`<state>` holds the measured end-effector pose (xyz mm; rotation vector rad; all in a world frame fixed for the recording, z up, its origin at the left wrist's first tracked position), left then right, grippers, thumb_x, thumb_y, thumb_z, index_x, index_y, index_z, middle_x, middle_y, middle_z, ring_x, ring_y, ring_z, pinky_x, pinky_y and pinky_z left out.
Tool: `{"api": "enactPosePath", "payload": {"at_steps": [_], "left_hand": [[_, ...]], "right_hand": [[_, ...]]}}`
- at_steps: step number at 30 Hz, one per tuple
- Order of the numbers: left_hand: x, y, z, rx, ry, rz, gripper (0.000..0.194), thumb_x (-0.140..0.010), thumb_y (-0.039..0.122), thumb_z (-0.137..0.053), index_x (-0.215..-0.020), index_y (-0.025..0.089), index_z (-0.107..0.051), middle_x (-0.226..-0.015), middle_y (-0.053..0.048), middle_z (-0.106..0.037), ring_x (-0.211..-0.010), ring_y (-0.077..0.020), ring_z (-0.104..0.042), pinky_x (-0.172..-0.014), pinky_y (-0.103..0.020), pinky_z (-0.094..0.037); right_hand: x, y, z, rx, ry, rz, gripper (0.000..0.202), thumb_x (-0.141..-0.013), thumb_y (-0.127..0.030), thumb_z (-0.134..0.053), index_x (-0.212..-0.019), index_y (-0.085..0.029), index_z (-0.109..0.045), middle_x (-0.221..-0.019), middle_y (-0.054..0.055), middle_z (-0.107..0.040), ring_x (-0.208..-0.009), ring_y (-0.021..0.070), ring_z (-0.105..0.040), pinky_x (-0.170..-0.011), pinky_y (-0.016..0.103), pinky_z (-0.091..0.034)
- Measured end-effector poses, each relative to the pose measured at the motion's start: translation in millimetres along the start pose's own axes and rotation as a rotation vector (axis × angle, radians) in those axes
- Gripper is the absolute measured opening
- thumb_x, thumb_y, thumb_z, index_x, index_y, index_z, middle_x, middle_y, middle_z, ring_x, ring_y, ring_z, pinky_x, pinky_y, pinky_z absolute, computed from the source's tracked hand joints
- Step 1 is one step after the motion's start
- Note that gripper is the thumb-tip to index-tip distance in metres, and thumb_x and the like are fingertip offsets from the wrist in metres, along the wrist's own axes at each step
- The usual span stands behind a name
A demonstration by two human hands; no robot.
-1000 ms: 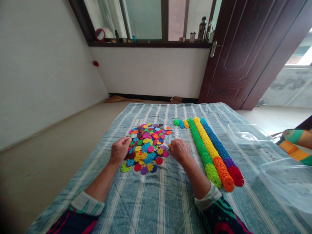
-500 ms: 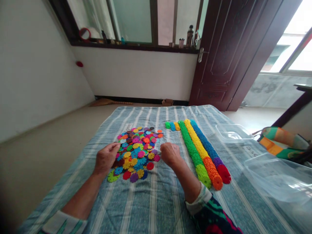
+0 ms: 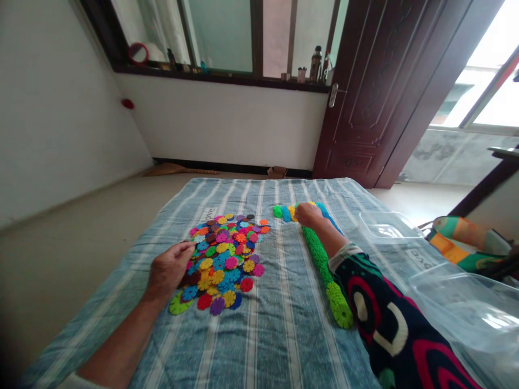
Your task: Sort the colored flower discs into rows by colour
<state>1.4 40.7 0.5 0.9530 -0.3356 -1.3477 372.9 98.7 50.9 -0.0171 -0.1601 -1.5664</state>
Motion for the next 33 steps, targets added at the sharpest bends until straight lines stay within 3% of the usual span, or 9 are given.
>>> {"api": "enactPosePath", "payload": {"at_steps": [14,19,33], "left_hand": [[-1,-7,-4.4,-0.002,0.009,-0.071,0.030,-0.072,0.039,-0.051,-0.089,0.021,-0.069,-0.092,-0.003,-0.073,-0.083,-0.0200,-0.067,-0.081,-0.027,-0.051],[0,-6,-4.5,-0.013,-0.015,-0.076,0.030,-0.073,0.038,-0.050,-0.090,0.021,-0.069,-0.094,-0.003,-0.073,-0.088,-0.0200,-0.066,-0.084,-0.027,-0.050],[-1,-9,-7.3,-0.047,-0.019,-0.095,0.030,-0.073,0.037,-0.051,-0.091,0.021,-0.069,-0.096,-0.004,-0.072,-0.089,-0.0204,-0.066,-0.086,-0.028,-0.050]], "right_hand": [[-16,-3,-11,0.064,0.000,0.044,0.030,-0.087,-0.021,-0.045,-0.103,-0.012,-0.069,-0.105,0.019,-0.068,-0.100,0.0263,-0.064,-0.077,0.029,-0.047],[-14,-1,-13,0.074,0.029,0.066,0.027,-0.087,-0.024,-0.048,-0.100,-0.016,-0.070,-0.104,0.016,-0.068,-0.098,0.0262,-0.064,-0.077,0.030,-0.047],[-15,12,-20,0.043,0.104,0.089,0.047,-0.080,-0.029,-0.060,-0.127,-0.024,-0.057,-0.122,0.009,-0.062,-0.111,0.0263,-0.057,-0.087,0.033,-0.045]]}}
Point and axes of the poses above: each hand's wrist, its own x-axis away from the middle knuckle, its own z-axis out of the back of the hand, y = z × x, the point moved 2 cm from there along -x, towards the middle knuckle
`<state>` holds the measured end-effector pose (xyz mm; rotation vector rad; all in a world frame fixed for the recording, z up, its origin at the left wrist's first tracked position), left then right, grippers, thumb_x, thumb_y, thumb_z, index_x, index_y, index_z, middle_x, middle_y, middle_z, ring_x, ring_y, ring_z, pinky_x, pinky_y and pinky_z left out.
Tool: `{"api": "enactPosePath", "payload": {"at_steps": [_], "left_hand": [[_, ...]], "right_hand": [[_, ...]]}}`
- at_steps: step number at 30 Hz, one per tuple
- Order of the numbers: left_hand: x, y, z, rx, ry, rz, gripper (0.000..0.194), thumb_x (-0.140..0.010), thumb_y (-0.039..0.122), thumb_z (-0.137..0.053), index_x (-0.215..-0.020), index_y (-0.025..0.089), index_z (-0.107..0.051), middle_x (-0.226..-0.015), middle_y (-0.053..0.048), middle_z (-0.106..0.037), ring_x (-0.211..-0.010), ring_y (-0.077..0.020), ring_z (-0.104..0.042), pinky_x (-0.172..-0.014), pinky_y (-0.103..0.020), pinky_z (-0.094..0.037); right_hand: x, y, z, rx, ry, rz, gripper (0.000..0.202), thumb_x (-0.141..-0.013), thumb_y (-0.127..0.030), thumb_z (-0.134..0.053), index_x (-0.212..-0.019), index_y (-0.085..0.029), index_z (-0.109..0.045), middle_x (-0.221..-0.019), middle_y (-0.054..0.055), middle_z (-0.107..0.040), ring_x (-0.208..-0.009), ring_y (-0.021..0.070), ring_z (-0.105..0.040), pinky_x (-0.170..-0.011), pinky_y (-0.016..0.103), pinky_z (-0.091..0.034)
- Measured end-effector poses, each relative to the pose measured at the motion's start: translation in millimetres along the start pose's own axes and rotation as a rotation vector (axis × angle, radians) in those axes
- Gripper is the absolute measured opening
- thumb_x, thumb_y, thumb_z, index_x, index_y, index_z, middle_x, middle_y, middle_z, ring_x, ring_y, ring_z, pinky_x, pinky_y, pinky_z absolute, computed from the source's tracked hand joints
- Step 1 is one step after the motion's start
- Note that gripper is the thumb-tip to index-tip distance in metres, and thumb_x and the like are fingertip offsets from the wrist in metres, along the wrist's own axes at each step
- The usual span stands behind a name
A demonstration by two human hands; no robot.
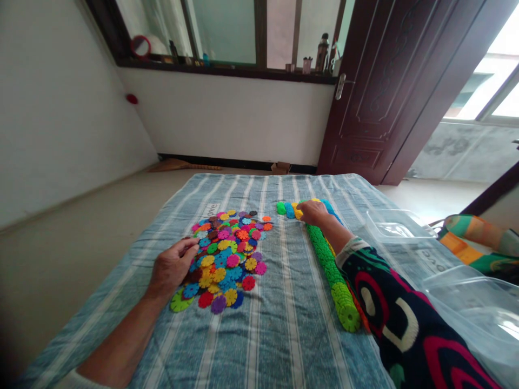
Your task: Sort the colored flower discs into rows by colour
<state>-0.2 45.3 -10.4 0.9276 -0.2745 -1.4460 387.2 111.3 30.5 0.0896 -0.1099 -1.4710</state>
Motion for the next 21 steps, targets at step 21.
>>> {"api": "enactPosePath", "payload": {"at_steps": [21], "left_hand": [[4,1,-1.6,-0.027,-0.007,-0.039,0.030,-0.076,0.036,-0.049,-0.092,0.020,-0.068,-0.095,-0.004,-0.072,-0.090,-0.0199,-0.066,-0.085,-0.030,-0.050]], "right_hand": [[43,-138,34,-0.351,0.026,0.409,0.025,-0.083,-0.035,-0.057,-0.105,-0.029,-0.069,-0.094,0.002,-0.071,-0.087,0.0187,-0.064,-0.067,0.024,-0.042]]}}
Point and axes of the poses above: each hand's wrist, its own x-axis away from the middle knuckle, its own z-axis out of the back of the hand, y = z × x, the point moved 2 cm from there along -x, towards the middle knuckle
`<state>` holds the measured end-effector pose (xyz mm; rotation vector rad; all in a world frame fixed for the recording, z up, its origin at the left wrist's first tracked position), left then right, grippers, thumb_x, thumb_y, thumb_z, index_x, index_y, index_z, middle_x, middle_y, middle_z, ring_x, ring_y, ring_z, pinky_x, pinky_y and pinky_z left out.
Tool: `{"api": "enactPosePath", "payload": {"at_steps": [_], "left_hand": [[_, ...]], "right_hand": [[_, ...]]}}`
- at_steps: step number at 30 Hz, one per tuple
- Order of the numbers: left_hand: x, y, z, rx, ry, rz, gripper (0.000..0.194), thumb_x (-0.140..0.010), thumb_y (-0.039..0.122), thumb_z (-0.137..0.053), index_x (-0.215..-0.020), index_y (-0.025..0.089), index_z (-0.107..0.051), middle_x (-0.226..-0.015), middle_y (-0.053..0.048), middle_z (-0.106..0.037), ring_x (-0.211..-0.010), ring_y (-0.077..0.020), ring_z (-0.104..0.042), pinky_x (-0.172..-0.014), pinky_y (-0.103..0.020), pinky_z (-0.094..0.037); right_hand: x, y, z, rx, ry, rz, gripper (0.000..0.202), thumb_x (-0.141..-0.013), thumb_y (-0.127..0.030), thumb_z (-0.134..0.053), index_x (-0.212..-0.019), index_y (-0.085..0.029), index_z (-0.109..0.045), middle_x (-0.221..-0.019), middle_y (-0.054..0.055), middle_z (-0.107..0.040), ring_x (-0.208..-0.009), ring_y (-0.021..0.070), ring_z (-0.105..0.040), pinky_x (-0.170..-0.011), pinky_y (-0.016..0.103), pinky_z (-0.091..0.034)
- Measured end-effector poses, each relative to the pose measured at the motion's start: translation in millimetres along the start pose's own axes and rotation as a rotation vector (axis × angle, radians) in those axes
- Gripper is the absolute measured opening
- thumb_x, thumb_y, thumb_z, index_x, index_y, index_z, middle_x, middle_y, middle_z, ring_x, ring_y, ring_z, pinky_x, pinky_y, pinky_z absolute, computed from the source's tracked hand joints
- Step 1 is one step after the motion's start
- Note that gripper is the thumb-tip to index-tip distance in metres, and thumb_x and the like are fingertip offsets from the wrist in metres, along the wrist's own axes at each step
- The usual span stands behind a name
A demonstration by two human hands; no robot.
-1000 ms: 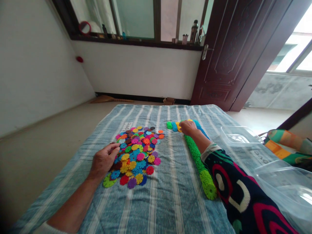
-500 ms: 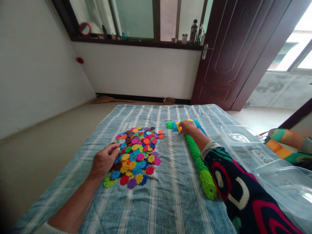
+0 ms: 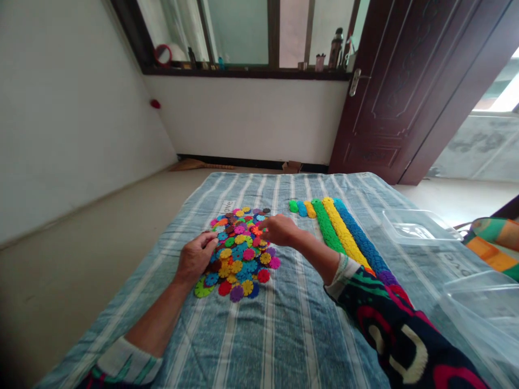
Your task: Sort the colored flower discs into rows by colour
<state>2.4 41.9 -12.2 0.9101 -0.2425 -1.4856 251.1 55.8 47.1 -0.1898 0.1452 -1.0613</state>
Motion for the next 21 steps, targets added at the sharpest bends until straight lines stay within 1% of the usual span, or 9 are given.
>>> {"api": "enactPosePath", "payload": {"at_steps": [3,6,12,16,21], "left_hand": [[1,1,-0.2,0.013,0.002,0.002,0.030,-0.076,0.035,-0.048,-0.091,0.019,-0.068,-0.095,-0.005,-0.071,-0.089,-0.0199,-0.066,-0.085,-0.030,-0.050],[2,2,-0.1,0.035,0.009,-0.001,0.029,-0.076,0.034,-0.048,-0.089,0.018,-0.068,-0.093,-0.005,-0.072,-0.089,-0.0193,-0.066,-0.083,-0.029,-0.050],[4,2,-0.4,0.050,0.007,0.003,0.027,-0.077,0.032,-0.047,-0.086,0.018,-0.068,-0.089,-0.005,-0.071,-0.085,-0.0192,-0.066,-0.082,-0.029,-0.050],[3,2,-0.9,0.069,0.015,0.013,0.027,-0.076,0.033,-0.047,-0.085,0.018,-0.068,-0.089,-0.005,-0.071,-0.084,-0.0189,-0.066,-0.080,-0.028,-0.050],[3,1,-0.5,0.129,0.015,0.014,0.027,-0.076,0.033,-0.047,-0.083,0.018,-0.068,-0.087,-0.005,-0.071,-0.082,-0.0177,-0.065,-0.079,-0.027,-0.050]], "right_hand": [[-9,-22,-11,-0.028,-0.012,-0.016,0.026,-0.080,-0.035,-0.060,-0.101,-0.025,-0.070,-0.097,0.004,-0.070,-0.090,0.0205,-0.063,-0.068,0.025,-0.042],[-17,-32,-22,-0.033,-0.024,-0.031,0.030,-0.076,-0.034,-0.062,-0.104,-0.024,-0.069,-0.101,0.005,-0.070,-0.093,0.0220,-0.063,-0.070,0.026,-0.043],[-21,-40,-30,-0.039,-0.038,-0.046,0.039,-0.072,-0.029,-0.066,-0.111,-0.026,-0.066,-0.114,0.004,-0.067,-0.105,0.0233,-0.060,-0.081,0.028,-0.044],[-22,-44,-32,-0.052,-0.050,-0.077,0.038,-0.069,-0.026,-0.067,-0.107,-0.025,-0.068,-0.111,0.005,-0.068,-0.100,0.0237,-0.061,-0.078,0.028,-0.046],[-27,-48,-34,-0.099,-0.071,-0.093,0.052,-0.062,-0.026,-0.073,-0.113,-0.026,-0.066,-0.110,0.004,-0.068,-0.098,0.0233,-0.062,-0.076,0.027,-0.047]]}}
Point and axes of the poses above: each hand's wrist, its own x-axis away from the middle knuckle, its own z-axis out of the back of the hand, y = z × x, the point moved 2 cm from there along -x, towards the middle knuckle
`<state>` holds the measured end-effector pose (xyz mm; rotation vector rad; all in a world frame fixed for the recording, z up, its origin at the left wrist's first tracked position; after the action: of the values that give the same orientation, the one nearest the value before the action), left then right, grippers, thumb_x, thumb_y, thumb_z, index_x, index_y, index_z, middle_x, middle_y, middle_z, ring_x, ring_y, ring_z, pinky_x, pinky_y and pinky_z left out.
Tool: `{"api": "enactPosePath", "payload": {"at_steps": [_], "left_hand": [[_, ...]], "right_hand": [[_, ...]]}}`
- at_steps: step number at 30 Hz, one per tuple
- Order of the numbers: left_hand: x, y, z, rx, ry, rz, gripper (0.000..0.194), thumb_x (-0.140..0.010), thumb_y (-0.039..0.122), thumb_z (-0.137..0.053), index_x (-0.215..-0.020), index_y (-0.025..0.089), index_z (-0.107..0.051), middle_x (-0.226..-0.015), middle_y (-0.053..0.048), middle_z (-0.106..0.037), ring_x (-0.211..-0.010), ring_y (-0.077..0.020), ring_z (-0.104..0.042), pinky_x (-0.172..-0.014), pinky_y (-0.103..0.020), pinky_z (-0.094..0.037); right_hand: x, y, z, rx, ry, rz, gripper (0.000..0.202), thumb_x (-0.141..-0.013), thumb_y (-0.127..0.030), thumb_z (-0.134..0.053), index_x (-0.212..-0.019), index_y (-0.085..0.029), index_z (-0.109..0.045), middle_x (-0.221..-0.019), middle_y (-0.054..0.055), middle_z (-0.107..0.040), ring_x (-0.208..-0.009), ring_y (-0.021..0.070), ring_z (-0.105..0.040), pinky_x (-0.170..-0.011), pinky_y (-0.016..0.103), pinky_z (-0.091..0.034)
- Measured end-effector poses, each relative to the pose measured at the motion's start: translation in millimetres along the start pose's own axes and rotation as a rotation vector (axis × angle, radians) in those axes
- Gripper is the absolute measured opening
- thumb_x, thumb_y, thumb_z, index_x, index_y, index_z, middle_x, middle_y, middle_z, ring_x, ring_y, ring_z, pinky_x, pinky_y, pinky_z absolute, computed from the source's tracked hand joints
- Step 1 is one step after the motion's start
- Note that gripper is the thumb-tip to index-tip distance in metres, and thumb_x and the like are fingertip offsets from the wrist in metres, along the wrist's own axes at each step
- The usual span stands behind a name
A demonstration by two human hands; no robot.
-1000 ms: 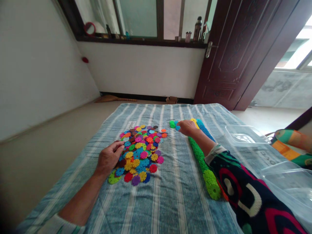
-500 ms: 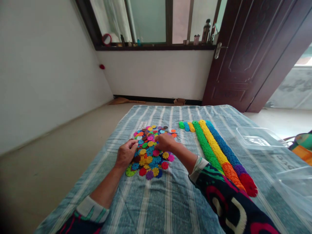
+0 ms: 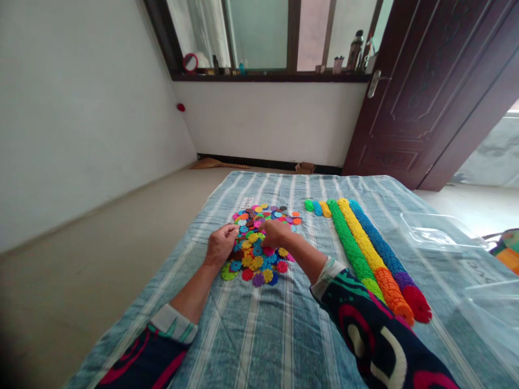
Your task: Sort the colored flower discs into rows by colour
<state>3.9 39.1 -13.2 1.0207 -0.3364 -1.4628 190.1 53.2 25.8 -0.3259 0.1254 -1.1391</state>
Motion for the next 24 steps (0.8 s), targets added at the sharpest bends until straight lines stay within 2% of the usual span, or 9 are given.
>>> {"api": "enactPosePath", "payload": {"at_steps": [3,6,10,14,21,24], "left_hand": [[-1,-2,0.3,0.028,0.003,0.019,0.026,-0.076,0.032,-0.047,-0.082,0.017,-0.068,-0.085,-0.005,-0.071,-0.080,-0.0175,-0.065,-0.079,-0.028,-0.049],[-2,-4,-0.1,0.041,0.003,0.022,0.026,-0.076,0.032,-0.048,-0.081,0.017,-0.068,-0.083,-0.005,-0.071,-0.079,-0.0178,-0.065,-0.079,-0.028,-0.049],[-2,-4,-1.2,0.050,0.006,0.007,0.026,-0.076,0.034,-0.048,-0.081,0.017,-0.067,-0.083,-0.004,-0.070,-0.078,-0.0173,-0.064,-0.078,-0.027,-0.049],[0,3,-1.5,0.011,0.000,-0.044,0.025,-0.076,0.039,-0.053,-0.078,0.018,-0.066,-0.080,-0.003,-0.069,-0.078,-0.0170,-0.063,-0.077,-0.027,-0.049],[3,18,-1.9,-0.078,-0.054,-0.298,0.018,-0.074,0.038,-0.060,-0.076,0.020,-0.065,-0.088,-0.005,-0.069,-0.093,-0.0191,-0.061,-0.092,-0.033,-0.045],[2,19,-3.5,-0.098,-0.084,-0.350,0.017,-0.073,0.037,-0.061,-0.074,0.020,-0.064,-0.089,-0.006,-0.069,-0.096,-0.0196,-0.060,-0.096,-0.034,-0.043]], "right_hand": [[-1,-3,0,-0.047,-0.014,0.000,0.047,-0.061,-0.023,-0.073,-0.108,-0.025,-0.068,-0.099,0.003,-0.070,-0.089,0.0201,-0.064,-0.072,0.024,-0.047],[-2,-3,-1,-0.109,-0.017,-0.021,0.037,-0.062,-0.022,-0.072,-0.099,-0.021,-0.070,-0.079,0.001,-0.071,-0.069,0.0160,-0.064,-0.060,0.022,-0.046],[-2,3,-3,-0.216,-0.006,-0.064,0.023,-0.063,-0.022,-0.072,-0.085,-0.015,-0.069,-0.055,-0.002,-0.062,-0.050,0.0121,-0.058,-0.046,0.019,-0.039],[-1,10,-5,-0.334,0.023,-0.062,0.008,-0.067,-0.021,-0.069,-0.069,-0.015,-0.064,-0.043,-0.005,-0.054,-0.042,0.0089,-0.052,-0.041,0.017,-0.034],[2,13,-8,-0.520,0.058,-0.049,0.027,-0.075,-0.031,-0.065,-0.056,-0.016,-0.053,-0.039,-0.006,-0.051,-0.035,0.0073,-0.048,-0.037,0.016,-0.034],[7,14,2,-0.553,0.092,-0.065,0.027,-0.077,-0.028,-0.064,-0.056,-0.015,-0.053,-0.040,-0.005,-0.052,-0.036,0.0070,-0.050,-0.037,0.015,-0.035]]}}
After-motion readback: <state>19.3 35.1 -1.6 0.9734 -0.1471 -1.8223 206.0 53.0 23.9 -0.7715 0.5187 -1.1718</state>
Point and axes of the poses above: each hand's wrist, its own x-axis away from the middle knuckle, its own z-axis out of the back of the hand, y = z × x, the point moved 2 cm from there along -x, towards the middle knuckle
